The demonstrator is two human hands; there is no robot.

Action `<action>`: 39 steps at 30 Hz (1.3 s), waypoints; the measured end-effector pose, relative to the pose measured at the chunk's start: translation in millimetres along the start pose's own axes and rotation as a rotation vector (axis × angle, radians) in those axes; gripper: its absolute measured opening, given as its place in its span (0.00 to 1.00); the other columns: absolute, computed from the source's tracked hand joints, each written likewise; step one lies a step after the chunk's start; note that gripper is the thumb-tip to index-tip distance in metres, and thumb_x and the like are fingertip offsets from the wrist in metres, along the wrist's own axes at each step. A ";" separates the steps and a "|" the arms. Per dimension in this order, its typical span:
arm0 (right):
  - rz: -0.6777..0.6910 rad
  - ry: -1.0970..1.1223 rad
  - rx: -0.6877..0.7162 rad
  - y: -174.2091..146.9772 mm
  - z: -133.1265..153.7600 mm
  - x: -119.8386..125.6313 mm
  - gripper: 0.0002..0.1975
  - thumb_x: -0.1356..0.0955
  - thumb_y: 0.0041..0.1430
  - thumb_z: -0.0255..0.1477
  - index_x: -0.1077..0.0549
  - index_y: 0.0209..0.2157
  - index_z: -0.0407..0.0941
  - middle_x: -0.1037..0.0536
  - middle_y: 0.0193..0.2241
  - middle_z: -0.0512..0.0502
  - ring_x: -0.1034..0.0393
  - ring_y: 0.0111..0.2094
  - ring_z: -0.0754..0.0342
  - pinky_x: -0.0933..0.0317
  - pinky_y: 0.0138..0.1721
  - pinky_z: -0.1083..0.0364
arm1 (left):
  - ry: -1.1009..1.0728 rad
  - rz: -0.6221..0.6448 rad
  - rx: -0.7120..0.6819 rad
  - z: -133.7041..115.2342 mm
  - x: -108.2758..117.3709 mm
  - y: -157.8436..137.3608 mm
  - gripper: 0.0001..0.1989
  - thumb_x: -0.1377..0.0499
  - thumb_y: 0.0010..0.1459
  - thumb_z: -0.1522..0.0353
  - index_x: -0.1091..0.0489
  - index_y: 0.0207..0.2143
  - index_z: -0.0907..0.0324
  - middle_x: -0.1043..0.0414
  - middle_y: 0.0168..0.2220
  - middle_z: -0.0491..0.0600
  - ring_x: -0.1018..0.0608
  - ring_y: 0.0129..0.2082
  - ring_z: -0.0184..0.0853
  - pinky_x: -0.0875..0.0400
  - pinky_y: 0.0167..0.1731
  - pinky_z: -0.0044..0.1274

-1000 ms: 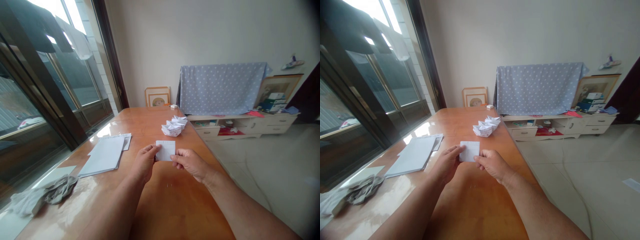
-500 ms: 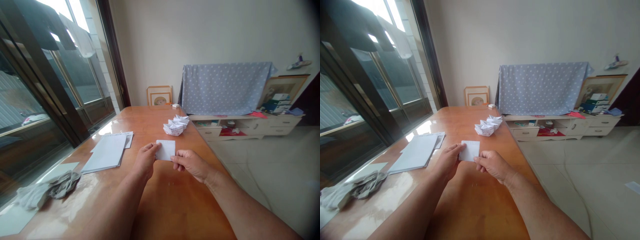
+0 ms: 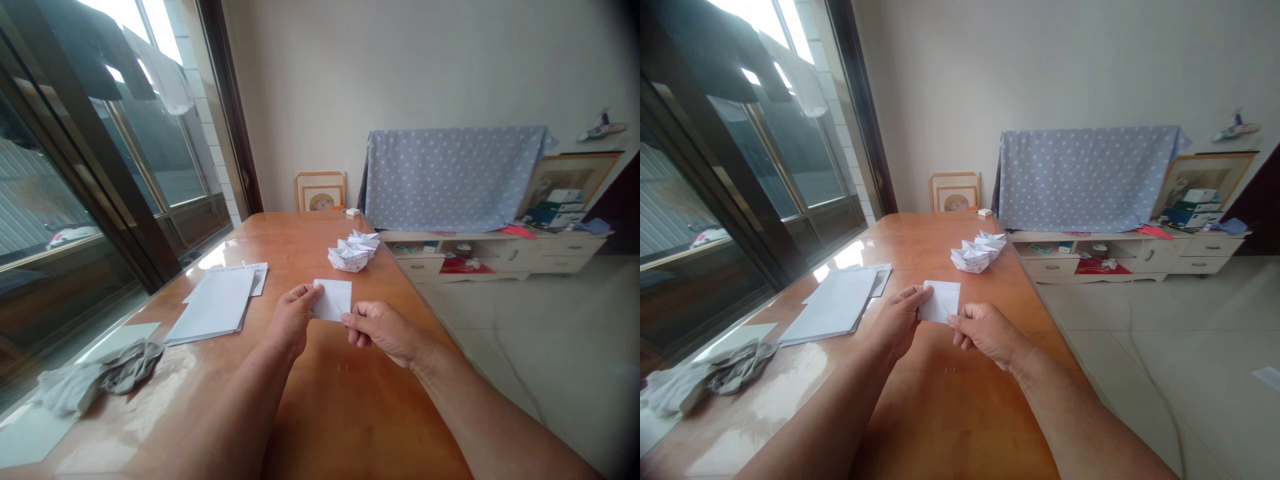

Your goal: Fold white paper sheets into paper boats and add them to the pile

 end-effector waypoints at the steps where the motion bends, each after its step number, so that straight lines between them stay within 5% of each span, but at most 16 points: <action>1: 0.009 0.025 -0.004 0.4 -0.2 0.1 0.16 0.31 0.59 0.42 0.28 0.28 0.43 0.22 0.25 0.47 0.32 0.24 0.57 0.40 0.28 0.57 | 0.002 -0.006 -0.002 0.0 0.8 0.5 0.17 0.30 0.49 0.57 0.29 0.27 0.62 0.33 0.23 0.44 0.34 0.23 0.27 0.44 0.25 0.22; 8: 0.025 0.156 -0.030 2.6 -3.7 1.9 0.11 0.33 0.59 0.35 0.25 0.30 0.42 0.21 0.26 0.45 0.30 0.24 0.56 0.39 0.29 0.56 | -0.013 -0.040 -0.011 -0.4 4.7 1.8 0.17 0.30 0.48 0.58 0.30 0.27 0.61 0.34 0.24 0.43 0.34 0.24 0.27 0.42 0.26 0.22; 19: 0.045 0.033 0.018 -0.6 2.2 -1.3 0.10 0.33 0.60 0.34 0.28 0.29 0.43 0.23 0.24 0.48 0.32 0.25 0.57 0.40 0.30 0.57 | -0.049 0.045 -0.018 -2.9 -0.3 -2.2 0.17 0.32 0.53 0.58 0.31 0.27 0.61 0.35 0.24 0.43 0.35 0.24 0.27 0.43 0.26 0.21; 29: -0.177 0.009 0.260 3.9 10.7 11.4 0.17 0.31 0.61 0.43 0.26 0.42 0.44 0.23 0.37 0.48 0.32 0.36 0.54 0.39 0.37 0.55 | 0.249 0.215 -0.162 -16.3 -16.9 -19.6 0.17 0.38 0.59 0.56 0.28 0.31 0.63 0.31 0.27 0.46 0.33 0.28 0.30 0.40 0.30 0.22; 39: -0.169 -0.081 0.281 5.5 3.8 12.2 0.16 0.32 0.63 0.44 0.27 0.33 0.44 0.29 0.29 0.52 0.36 0.31 0.56 0.42 0.33 0.56 | 0.411 0.240 -0.166 -10.4 -18.4 -18.2 0.19 0.39 0.60 0.55 0.33 0.27 0.61 0.37 0.24 0.43 0.36 0.25 0.27 0.44 0.25 0.20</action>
Point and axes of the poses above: each hand's wrist, its own y-axis towards the middle knuckle, its own x-axis out of the back of the hand, z = x × y, the point moved 3 cm from there along y, towards the middle knuckle
